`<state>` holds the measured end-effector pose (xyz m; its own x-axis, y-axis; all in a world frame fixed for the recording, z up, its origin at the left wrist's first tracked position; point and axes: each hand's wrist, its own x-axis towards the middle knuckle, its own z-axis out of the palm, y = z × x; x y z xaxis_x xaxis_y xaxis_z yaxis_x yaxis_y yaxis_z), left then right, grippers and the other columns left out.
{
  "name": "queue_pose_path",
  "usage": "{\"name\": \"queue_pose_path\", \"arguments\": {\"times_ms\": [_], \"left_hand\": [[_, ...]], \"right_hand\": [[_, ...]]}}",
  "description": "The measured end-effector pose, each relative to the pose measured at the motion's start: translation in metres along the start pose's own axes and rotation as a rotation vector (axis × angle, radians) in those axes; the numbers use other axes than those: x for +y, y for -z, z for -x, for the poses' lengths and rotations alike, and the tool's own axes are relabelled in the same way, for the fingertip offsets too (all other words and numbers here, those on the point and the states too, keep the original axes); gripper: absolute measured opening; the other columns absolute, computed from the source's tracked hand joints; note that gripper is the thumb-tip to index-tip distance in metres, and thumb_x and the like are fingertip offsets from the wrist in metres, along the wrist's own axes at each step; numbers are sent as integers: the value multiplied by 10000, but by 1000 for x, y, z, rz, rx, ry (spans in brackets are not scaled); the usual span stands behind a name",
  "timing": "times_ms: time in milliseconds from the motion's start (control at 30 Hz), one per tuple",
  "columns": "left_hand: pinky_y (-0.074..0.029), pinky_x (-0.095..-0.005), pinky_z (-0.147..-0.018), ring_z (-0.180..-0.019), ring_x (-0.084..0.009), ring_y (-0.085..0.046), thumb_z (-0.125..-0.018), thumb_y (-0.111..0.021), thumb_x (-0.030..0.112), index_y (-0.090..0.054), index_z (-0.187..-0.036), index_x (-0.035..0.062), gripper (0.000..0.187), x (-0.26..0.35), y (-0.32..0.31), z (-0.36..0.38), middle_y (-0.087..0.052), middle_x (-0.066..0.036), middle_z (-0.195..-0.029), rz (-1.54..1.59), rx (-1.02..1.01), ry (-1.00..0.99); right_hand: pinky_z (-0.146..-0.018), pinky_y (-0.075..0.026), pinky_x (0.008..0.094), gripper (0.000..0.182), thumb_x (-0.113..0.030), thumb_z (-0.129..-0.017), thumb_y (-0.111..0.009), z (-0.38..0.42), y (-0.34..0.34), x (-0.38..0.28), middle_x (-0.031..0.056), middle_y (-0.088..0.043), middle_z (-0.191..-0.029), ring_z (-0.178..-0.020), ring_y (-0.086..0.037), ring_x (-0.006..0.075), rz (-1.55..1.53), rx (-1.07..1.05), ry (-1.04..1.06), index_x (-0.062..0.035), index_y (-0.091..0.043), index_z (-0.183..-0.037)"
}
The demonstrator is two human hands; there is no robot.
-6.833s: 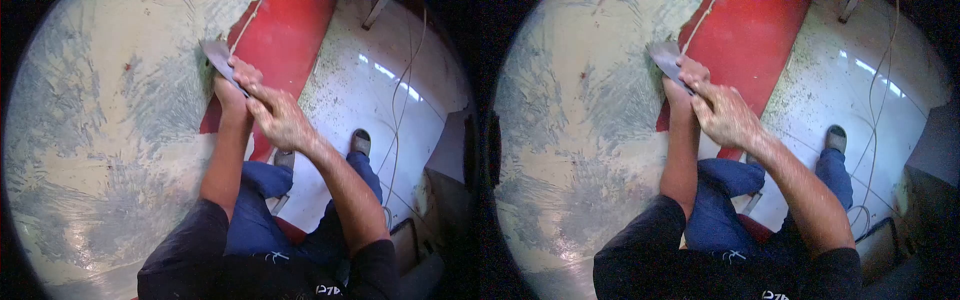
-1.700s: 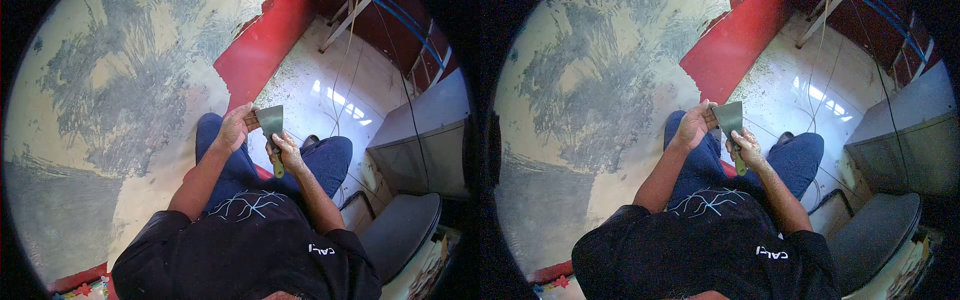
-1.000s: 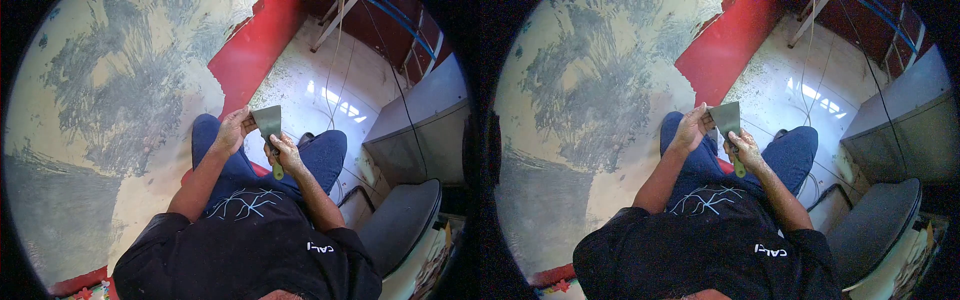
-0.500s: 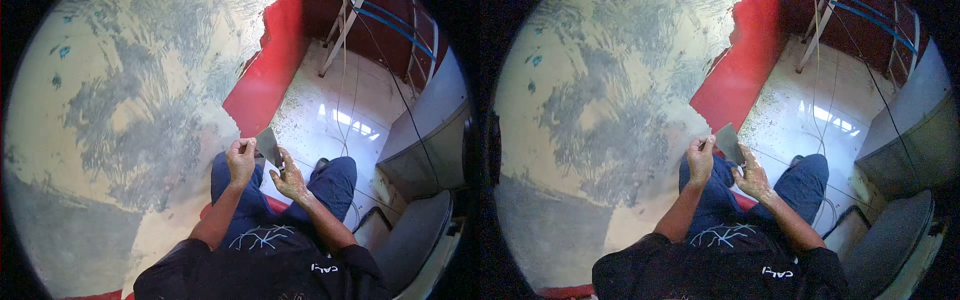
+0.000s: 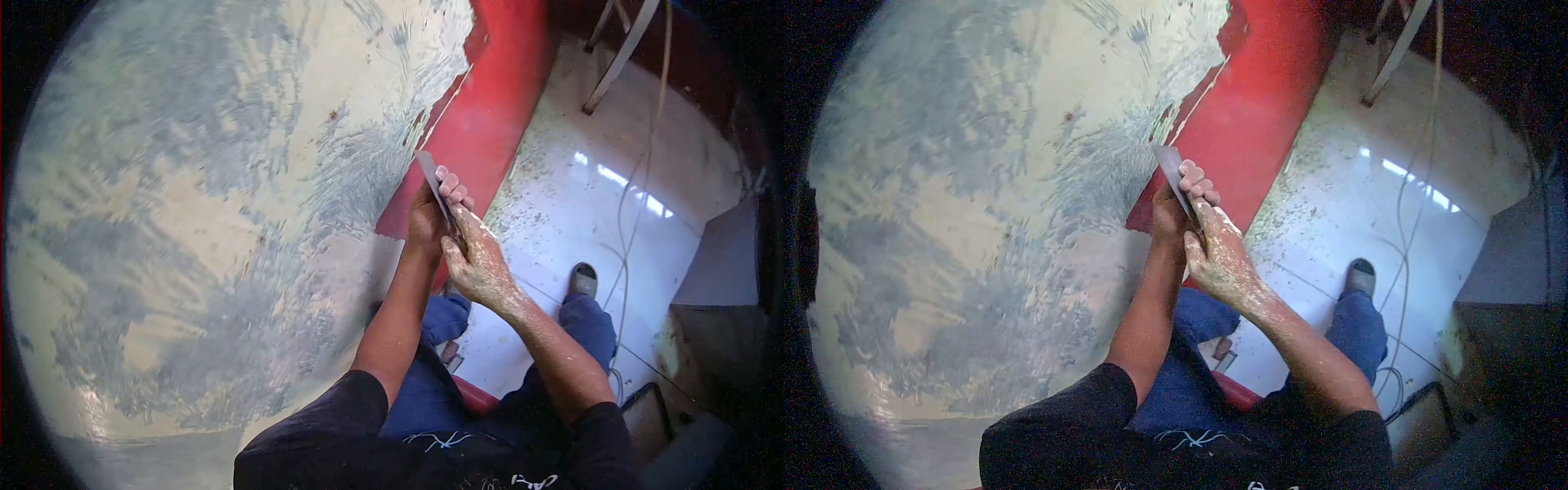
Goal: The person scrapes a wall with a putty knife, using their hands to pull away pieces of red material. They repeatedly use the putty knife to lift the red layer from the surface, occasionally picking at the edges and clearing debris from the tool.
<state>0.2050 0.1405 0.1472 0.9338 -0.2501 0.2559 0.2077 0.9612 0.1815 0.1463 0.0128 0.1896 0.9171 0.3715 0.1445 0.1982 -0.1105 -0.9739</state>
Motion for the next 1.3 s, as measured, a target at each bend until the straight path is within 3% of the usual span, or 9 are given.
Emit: {"name": "queue_pose_path", "arguments": {"times_ms": [33, 133, 167, 267, 433, 533, 733, 933, 1300], "left_hand": [[-493, -359, -784, -665, -158, -530, -978, -450, 231, -504, -960, 93, 149, 6, -1, 0, -505, -16, -743, -5, 41, -9], [-495, -358, -767, -651, -164, -536, -975, -459, 249, -503, -975, 89, 166, 18, 12, -3, -510, -18, -751, 117, 13, 4], [-498, -363, -741, -638, -157, -545, -970, -471, 237, -489, -984, 92, 147, 17, 3, -3, -507, -21, -732, 88, 29, -10], [-496, -366, -735, -637, -143, -554, -965, -487, 238, -477, -984, 104, 136, 24, -1, -1, -501, -18, -701, -170, 29, -25], [-485, -346, -633, -606, -172, -548, -952, -506, 236, -434, -995, 89, 169, 31, 18, 19, -505, -39, -704, -215, 41, -30], [-472, -319, -592, -568, -148, -528, -955, -500, 253, -434, -968, 108, 160, 28, 9, 23, -493, -25, -673, -310, 90, -74], [-426, -279, -499, -496, -120, -484, -956, -492, 276, -431, -917, 124, 168, 23, -1, 22, -465, -2, -609, -340, 186, -127], [-425, -290, -475, -449, -125, -437, -957, -462, 293, -436, -869, 133, 185, 24, -3, 9, -428, 9, -560, -282, 278, -153], [-396, -288, -513, -486, -127, -446, -921, -509, 278, -440, -859, 129, 176, 8, -1, 11, -428, 13, -573, -310, 214, -231]], "right_hand": [[-900, -461, 405, 560, -50, -866, -512, -2, -5, 18, 261, -564, -1140, -1069, -578, 380, 39, 33, 136, -37, -348, -1401], [-787, -468, 459, 518, -66, -870, -522, -6, 2, 4, 276, -569, -955, -897, -589, 422, -96, -197, -184, 8, -375, -1361], [-735, -462, 464, 547, -66, -883, -511, -5, -11, 12, 252, -559, -853, -806, -578, 418, -118, -62, 6, -14, -336, -1399], [-727, -455, 468, 545, -70, -893, -492, -3, -23, 8, 253, -555, -874, -813, -564, 427, -198, -86, -36, -19, -320, -1407], [-787, -460, 478, 456, -71, -891, -481, 4, -41, 31, 272, -562, -976, -936, -557, 441, -110, -84, -6, -10, -402, -1336], [-692, -449, 414, 519, -24, -873, -490, 7, -45, 34, 220, -516, -835, -754, -551, 369, -126, -24, 107, 3, -371, -1378], [-664, -472, 383, 509, -29, -866, -524, 6, -45, 38, 216, -550, -787, -701, -575, 336, -81, 24, 185, 7, -403, -1359], [-564, -465, 332, 474, -23, -869, -527, -9, -28, 26, 177, -551, -672, -556, -567, 244, -191, -79, 60, 5, -437, -1334], [-603, -482, 381, 464, -65, -856, -550, -9, 8, 26, 211, -571, -698, -620, -620, 320, -110, -254, 33, -30, -474, -1313]]}}
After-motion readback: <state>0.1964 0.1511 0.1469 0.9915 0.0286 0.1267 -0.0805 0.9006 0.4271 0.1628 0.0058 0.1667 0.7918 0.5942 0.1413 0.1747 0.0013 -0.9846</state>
